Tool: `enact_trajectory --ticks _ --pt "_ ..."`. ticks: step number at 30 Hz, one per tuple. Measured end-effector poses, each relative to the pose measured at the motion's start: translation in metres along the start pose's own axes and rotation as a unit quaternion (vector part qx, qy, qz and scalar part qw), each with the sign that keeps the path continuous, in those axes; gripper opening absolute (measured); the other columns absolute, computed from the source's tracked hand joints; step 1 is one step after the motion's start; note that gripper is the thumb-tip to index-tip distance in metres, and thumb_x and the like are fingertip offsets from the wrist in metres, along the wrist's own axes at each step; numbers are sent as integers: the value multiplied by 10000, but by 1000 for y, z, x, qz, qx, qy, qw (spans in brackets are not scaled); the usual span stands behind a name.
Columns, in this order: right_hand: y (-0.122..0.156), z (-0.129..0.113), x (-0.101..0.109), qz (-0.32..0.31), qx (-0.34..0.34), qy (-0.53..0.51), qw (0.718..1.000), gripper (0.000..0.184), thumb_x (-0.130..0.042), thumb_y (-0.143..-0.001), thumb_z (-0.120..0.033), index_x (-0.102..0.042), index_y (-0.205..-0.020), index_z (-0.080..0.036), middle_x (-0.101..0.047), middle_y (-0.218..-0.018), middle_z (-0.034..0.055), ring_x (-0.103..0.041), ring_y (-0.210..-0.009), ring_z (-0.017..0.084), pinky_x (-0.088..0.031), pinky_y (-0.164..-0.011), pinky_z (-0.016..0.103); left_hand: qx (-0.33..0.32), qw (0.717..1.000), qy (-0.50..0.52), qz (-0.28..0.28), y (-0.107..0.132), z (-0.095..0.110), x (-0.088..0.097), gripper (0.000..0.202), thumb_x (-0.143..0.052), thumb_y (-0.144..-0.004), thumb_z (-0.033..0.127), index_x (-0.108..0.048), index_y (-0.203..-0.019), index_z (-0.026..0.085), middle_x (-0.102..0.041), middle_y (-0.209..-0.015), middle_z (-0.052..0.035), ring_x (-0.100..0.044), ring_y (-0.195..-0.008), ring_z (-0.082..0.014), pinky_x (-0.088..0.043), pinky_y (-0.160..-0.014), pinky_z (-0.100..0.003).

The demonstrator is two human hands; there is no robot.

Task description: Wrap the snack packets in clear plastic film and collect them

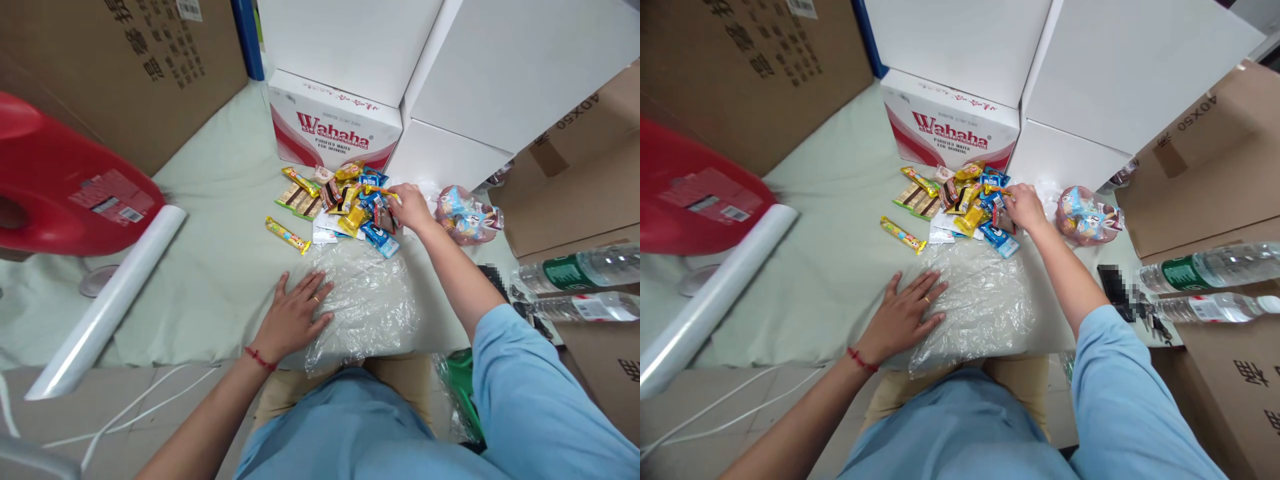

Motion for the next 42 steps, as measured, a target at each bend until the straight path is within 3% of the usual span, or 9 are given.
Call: enact_trajectory --ticks 5,10,17,23,29,31,35,39,42 --pt "4 -40 -44 -128 63 -8 990 393 -541 -945 -239 -727 -1285 -172 -689 -1358 129 -630 -1194 295 -477 -1058 391 4 1000 13 -2 2 -1 -2 569 -487 -1031 524 -495 -1556 304 -394 -1694 -90 -388 -1564 -296 -19 -1306 -653" --pt "19 -29 -46 -168 49 32 984 408 -585 -831 -111 -776 -1182 -190 -727 -1288 116 -665 -1144 288 -488 -1006 357 2 1000 25 0 2 -3 -2 575 -483 -1029 547 -504 -1551 305 -412 -1687 -82 -393 -1561 -297 -20 -1309 -651" --pt "-5 -42 -17 -51 -5 8 999 338 -446 -995 -231 -759 -1111 -176 -753 -1180 147 -668 -1134 309 -482 -996 381 3 1000 22 6 2 -2 0 565 -503 -1022 524 -510 -1549 321 -430 -1678 -83 -410 -1550 -314 -47 -1306 -657" --pt "-54 -59 -37 32 -158 -63 985 369 -489 -1020 -335 -688 -1248 -123 -723 -1243 218 -672 -1122 354 -515 -963 447 7 1000 14 -3 0 -1 0 576 -514 -1014 525 -507 -1549 313 -427 -1680 -91 -405 -1552 -317 -71 -1299 -664" --pt "-77 -51 -55 3 -201 -138 970 284 -624 -896 -265 -748 -1098 -109 -762 -1081 170 -703 -1024 318 -536 -936 412 5 1000 25 -5 -1 -1 2 575 -536 -1001 528 -535 -1527 295 -449 -1666 -97 -421 -1539 -309 -73 -1306 -642" --pt "-66 -42 -35 53 -184 -140 971 350 -549 -935 -282 -715 -1201 -127 -747 -1152 148 -687 -1064 294 -532 -956 403 4 1000 30 1 0 -1 2 580 -544 -997 525 -534 -1529 295 -444 -1670 -95 -417 -1541 -311 -66 -1309 -641" --pt "-5 -45 40 171 -92 -113 975 386 -498 -983 -356 -666 -1282 -178 -692 -1185 134 -658 -1033 276 -545 -916 403 10 999 42 1 0 -3 0 579 -550 -995 517 -531 -1532 300 -430 -1680 -82 -405 -1548 -316 -60 -1310 -648" --pt "82 -97 71 84 13 -43 995 353 -537 -992 -355 -674 -1303 -259 -654 -1190 127 -634 -1058 307 -554 -863 422 13 999 52 -4 0 -2 1 576 -540 -1003 517 -524 -1535 297 -413 -1689 -73 -397 -1554 -311 -46 -1309 -657" --pt "141 -144 44 -31 70 0 997 345 -491 -1021 -271 -691 -1286 -366 -671 -1105 109 -626 -997 304 -555 -758 412 12 999 50 -8 0 -1 2 581 -547 -1001 511 -518 -1541 298 -404 -1693 -76 -391 -1558 -313 -48 -1309 -656"
Point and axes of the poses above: each hand's wrist, its own y-axis away from the middle knuckle, its own x-axis out of the back of the hand, z = x × y, the point moved 7 cm from there along -y, towards the middle knuckle
